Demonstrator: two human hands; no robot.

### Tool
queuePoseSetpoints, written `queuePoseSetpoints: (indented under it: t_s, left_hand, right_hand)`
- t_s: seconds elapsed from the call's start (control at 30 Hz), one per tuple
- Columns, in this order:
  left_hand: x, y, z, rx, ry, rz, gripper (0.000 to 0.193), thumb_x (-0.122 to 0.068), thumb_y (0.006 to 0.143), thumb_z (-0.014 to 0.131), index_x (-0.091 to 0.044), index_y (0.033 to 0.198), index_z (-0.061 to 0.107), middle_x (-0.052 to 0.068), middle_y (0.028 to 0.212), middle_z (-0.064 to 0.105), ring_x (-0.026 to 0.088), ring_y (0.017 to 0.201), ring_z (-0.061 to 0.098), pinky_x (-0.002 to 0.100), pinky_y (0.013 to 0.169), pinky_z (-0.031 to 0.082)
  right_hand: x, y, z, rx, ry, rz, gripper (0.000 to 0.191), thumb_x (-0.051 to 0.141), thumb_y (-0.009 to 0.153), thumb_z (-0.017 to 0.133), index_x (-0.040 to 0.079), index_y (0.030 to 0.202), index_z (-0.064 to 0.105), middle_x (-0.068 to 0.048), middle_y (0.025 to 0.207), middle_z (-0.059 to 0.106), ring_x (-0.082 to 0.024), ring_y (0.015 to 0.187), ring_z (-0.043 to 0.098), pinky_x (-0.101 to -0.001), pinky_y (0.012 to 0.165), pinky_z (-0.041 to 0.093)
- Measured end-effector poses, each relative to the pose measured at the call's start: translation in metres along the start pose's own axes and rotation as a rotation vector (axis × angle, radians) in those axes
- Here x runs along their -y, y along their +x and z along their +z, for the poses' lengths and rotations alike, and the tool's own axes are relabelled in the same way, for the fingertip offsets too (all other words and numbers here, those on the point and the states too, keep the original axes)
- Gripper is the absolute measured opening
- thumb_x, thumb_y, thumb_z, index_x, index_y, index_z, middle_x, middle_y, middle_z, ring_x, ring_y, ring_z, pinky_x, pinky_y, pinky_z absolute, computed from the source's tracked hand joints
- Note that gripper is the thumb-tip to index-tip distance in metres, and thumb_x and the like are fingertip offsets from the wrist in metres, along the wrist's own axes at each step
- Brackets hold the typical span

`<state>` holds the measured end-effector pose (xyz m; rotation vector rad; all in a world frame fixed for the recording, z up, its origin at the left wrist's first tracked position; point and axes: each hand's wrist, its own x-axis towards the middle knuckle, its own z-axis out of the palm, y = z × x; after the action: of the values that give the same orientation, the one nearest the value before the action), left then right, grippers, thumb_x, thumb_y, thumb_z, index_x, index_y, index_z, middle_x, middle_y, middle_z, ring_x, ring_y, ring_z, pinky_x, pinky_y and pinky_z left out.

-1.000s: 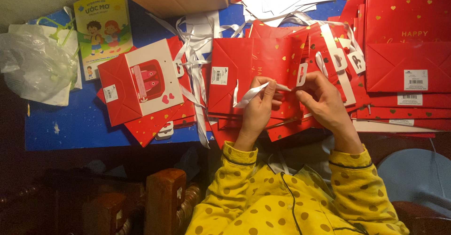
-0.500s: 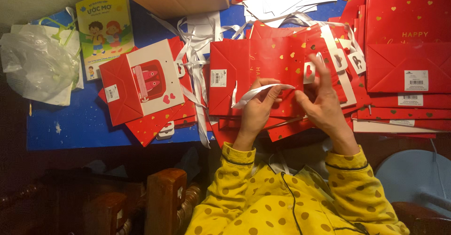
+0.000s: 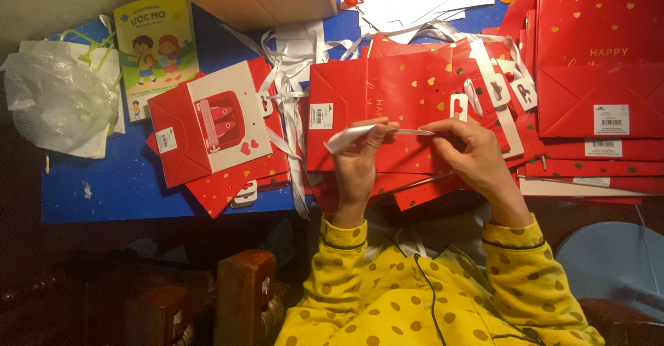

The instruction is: The person assembles red gift boxes by threading white ribbons through the handle slots and tying them. They handle multiple boxes one at a time, folding flaps and securing ribbons before stacking the finished boxes on the table.

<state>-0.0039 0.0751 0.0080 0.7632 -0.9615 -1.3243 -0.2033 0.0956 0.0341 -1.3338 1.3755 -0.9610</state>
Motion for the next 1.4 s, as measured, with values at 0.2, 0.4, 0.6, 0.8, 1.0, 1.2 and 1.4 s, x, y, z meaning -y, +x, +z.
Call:
queuePoseSetpoints:
  t_s: [0.2, 0.4, 0.6, 0.8, 1.0, 1.2, 1.4]
  left_hand:
    - [-0.040, 0.023, -0.002, -0.029, 0.051, 0.186, 0.018, -0.016, 0.104, 0.069, 0.001, 0.111, 0.071, 0.013, 0.103, 0.077, 0.020, 0.091, 0.077, 0.035, 0.084, 0.066]
    - [-0.071, 0.082, -0.006, -0.119, 0.146, 0.207, 0.025, -0.021, 0.105, 0.066, 0.000, 0.117, 0.071, 0.013, 0.099, 0.078, 0.020, 0.088, 0.078, 0.035, 0.080, 0.068]
    - [-0.088, 0.122, -0.006, -0.147, 0.130, 0.280, 0.027, -0.022, 0.105, 0.066, 0.000, 0.120, 0.071, 0.013, 0.099, 0.078, 0.020, 0.085, 0.078, 0.033, 0.075, 0.067]
    - [-0.098, 0.117, 0.009, -0.018, 0.169, 0.381, 0.025, -0.018, 0.105, 0.068, -0.002, 0.124, 0.067, 0.012, 0.103, 0.077, 0.016, 0.080, 0.075, 0.031, 0.073, 0.065]
    - [-0.105, 0.095, 0.028, 0.029, 0.148, 0.484, 0.014, -0.008, 0.114, 0.066, 0.004, 0.120, 0.069, 0.014, 0.096, 0.075, 0.015, 0.078, 0.073, 0.030, 0.075, 0.061]
    - [-0.128, 0.072, 0.040, 0.024, 0.188, 0.262, 0.027, 0.000, 0.102, 0.067, 0.000, 0.128, 0.069, 0.008, 0.100, 0.074, 0.010, 0.067, 0.066, 0.026, 0.058, 0.054]
    - [-0.161, 0.026, 0.026, 0.331, 0.535, 0.199, 0.022, -0.001, 0.104, 0.074, -0.007, 0.125, 0.073, 0.002, 0.086, 0.074, 0.004, 0.066, 0.066, 0.020, 0.061, 0.051]
  right_hand:
    - [-0.003, 0.004, -0.001, -0.036, -0.054, -0.021, 0.023, 0.000, 0.095, 0.058, 0.002, 0.112, 0.072, -0.003, 0.095, 0.070, -0.007, 0.067, 0.064, -0.0241, 0.058, 0.053]
    - [-0.014, 0.009, -0.013, -0.042, -0.183, -0.071, 0.019, 0.002, 0.093, 0.061, 0.002, 0.106, 0.075, -0.006, 0.090, 0.067, -0.009, 0.075, 0.061, -0.0264, 0.066, 0.051]
    - [-0.022, 0.016, -0.019, 0.045, -0.121, -0.055, 0.020, 0.002, 0.091, 0.058, 0.005, 0.099, 0.076, -0.002, 0.085, 0.073, -0.008, 0.076, 0.062, -0.0257, 0.068, 0.053]
    - [-0.028, 0.026, -0.012, 0.033, -0.225, -0.209, 0.021, 0.003, 0.092, 0.059, 0.005, 0.102, 0.076, -0.001, 0.085, 0.074, -0.012, 0.079, 0.061, -0.0293, 0.088, 0.047]
    - [-0.027, 0.028, -0.008, -0.010, -0.307, -0.156, 0.021, 0.006, 0.093, 0.059, 0.007, 0.105, 0.077, -0.002, 0.073, 0.060, -0.016, 0.077, 0.053, -0.0314, 0.083, 0.046]
    - [-0.013, 0.033, -0.010, -0.044, -0.165, -0.160, 0.048, 0.004, 0.092, 0.062, 0.007, 0.139, 0.054, -0.009, 0.122, 0.063, -0.018, 0.112, 0.056, -0.0347, 0.099, 0.044]
    - [-0.009, 0.039, 0.002, -0.065, 0.038, -0.115, 0.077, 0.001, 0.091, 0.060, 0.005, 0.161, 0.027, -0.019, 0.163, 0.037, -0.028, 0.151, 0.040, -0.0384, 0.115, 0.039]
